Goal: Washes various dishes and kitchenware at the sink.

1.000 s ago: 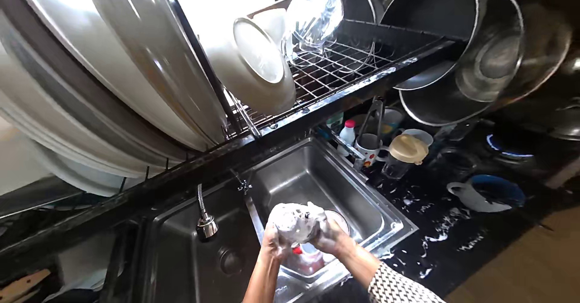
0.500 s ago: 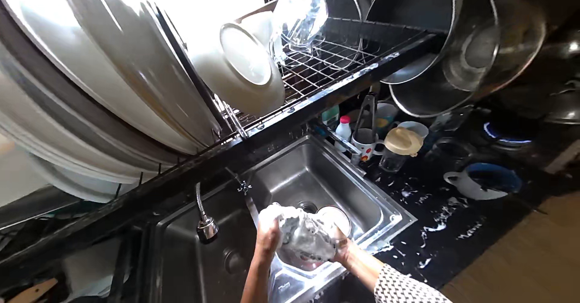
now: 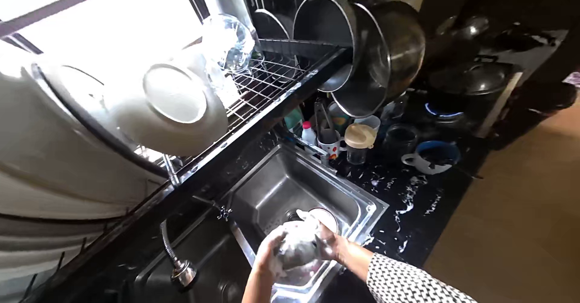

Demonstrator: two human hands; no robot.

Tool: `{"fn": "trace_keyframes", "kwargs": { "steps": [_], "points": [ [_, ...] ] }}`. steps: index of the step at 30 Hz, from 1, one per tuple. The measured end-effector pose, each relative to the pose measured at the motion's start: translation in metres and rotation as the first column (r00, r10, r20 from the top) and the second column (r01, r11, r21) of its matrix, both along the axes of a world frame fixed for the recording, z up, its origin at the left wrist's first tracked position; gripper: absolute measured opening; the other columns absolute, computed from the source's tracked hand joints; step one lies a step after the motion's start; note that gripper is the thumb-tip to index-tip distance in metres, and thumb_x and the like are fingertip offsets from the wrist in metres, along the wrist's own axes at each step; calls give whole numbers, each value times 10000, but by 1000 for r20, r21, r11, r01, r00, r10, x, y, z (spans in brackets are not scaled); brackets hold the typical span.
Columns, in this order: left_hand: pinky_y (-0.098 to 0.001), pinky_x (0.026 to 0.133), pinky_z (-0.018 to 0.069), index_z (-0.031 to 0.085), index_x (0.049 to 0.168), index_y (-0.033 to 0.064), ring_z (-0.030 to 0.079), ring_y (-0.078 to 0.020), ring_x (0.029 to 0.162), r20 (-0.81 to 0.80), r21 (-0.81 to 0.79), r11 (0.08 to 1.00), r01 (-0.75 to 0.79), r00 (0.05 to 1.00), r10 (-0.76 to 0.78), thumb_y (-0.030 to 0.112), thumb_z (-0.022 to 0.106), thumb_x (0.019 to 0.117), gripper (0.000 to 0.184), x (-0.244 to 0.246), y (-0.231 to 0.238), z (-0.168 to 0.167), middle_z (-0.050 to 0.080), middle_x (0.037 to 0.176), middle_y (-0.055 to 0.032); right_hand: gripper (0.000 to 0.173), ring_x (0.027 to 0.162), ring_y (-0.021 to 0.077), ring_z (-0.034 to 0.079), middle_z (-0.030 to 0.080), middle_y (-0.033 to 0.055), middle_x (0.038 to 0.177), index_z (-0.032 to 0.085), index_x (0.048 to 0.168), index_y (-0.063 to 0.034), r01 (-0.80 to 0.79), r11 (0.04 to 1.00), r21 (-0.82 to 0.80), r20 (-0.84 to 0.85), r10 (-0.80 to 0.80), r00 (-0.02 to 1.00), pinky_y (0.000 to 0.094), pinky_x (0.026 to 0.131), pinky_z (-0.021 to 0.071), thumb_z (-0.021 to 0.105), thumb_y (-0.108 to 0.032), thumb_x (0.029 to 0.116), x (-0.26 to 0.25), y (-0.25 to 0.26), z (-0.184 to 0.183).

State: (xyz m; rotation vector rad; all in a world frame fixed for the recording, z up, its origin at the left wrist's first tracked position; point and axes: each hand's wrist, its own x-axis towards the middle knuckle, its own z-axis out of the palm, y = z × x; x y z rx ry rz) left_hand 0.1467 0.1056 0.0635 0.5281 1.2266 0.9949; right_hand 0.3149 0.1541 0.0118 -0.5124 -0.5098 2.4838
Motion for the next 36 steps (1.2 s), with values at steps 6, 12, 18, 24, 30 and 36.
{"fn": "trace_keyframes", "kwargs": {
  "steps": [6, 12, 18, 24, 30, 36],
  "points": [
    [-329, 793, 586, 625, 1169, -40, 688, -153, 880, -321, 192, 967, 165, 942, -96, 88, 573, 927, 279, 23, 7, 2, 701, 964, -103, 441, 810, 207, 693, 682, 65, 916, 542, 1177, -123, 60, 998, 13, 265, -61, 962, 401, 679, 597, 214, -413, 1121, -6, 4, -5],
    [-338, 901, 574, 534, 1303, -34, 672, -137, 1000, -489, 42, 906, 421, 800, -349, 171, 741, 817, 567, -15, 34, -20, 682, 1109, -98, 677, 745, 246, 668, 675, 134, 942, 587, 1248, -80, -285, 954, 88, 625, 170, 762, 431, 650, 566, 245, -633, 1061, 2, 29, -12],
    [-408, 717, 598, 551, 1299, -43, 691, -240, 831, -457, -93, 982, 166, 869, -190, 80, 680, 944, 397, -51, 98, -79, 697, 1004, -185, 639, 1196, 340, 621, 572, 228, 1396, 406, 1544, -52, -279, 737, 616, 748, -436, 501, 496, 1037, 492, 604, -302, 990, 46, 54, -2],
    [-584, 980, 514, 596, 1269, -82, 642, -417, 1125, -854, -245, 949, 198, 420, -308, 144, 782, 884, 484, -87, 143, -161, 655, 1197, -297, 611, 1031, 340, 681, 607, 268, 1307, 495, 1452, 44, -101, 264, 959, 241, -950, -197, 462, 830, 591, 669, -252, 946, 123, 89, 26],
    [-625, 996, 490, 662, 1253, -22, 638, -423, 1196, -762, -621, 744, 246, 31, -647, 343, 679, 969, 463, -83, 153, -189, 676, 1245, -261, 727, 1291, 522, 522, 542, 338, 1389, 583, 1369, 47, -276, 239, 931, 116, -910, -399, 630, 1025, 463, 698, -482, 884, 155, 143, 42],
    [-635, 1046, 447, 691, 1241, 1, 608, -417, 1256, -767, -638, 735, 228, -112, -632, 353, 658, 956, 454, -71, 149, -200, 661, 1301, -249, 944, 1414, 465, 427, 458, 317, 1499, 470, 1472, 52, -290, 557, 778, 467, -822, -326, 595, 1149, 358, 744, -585, 832, 154, 173, 49]
  ]
}}
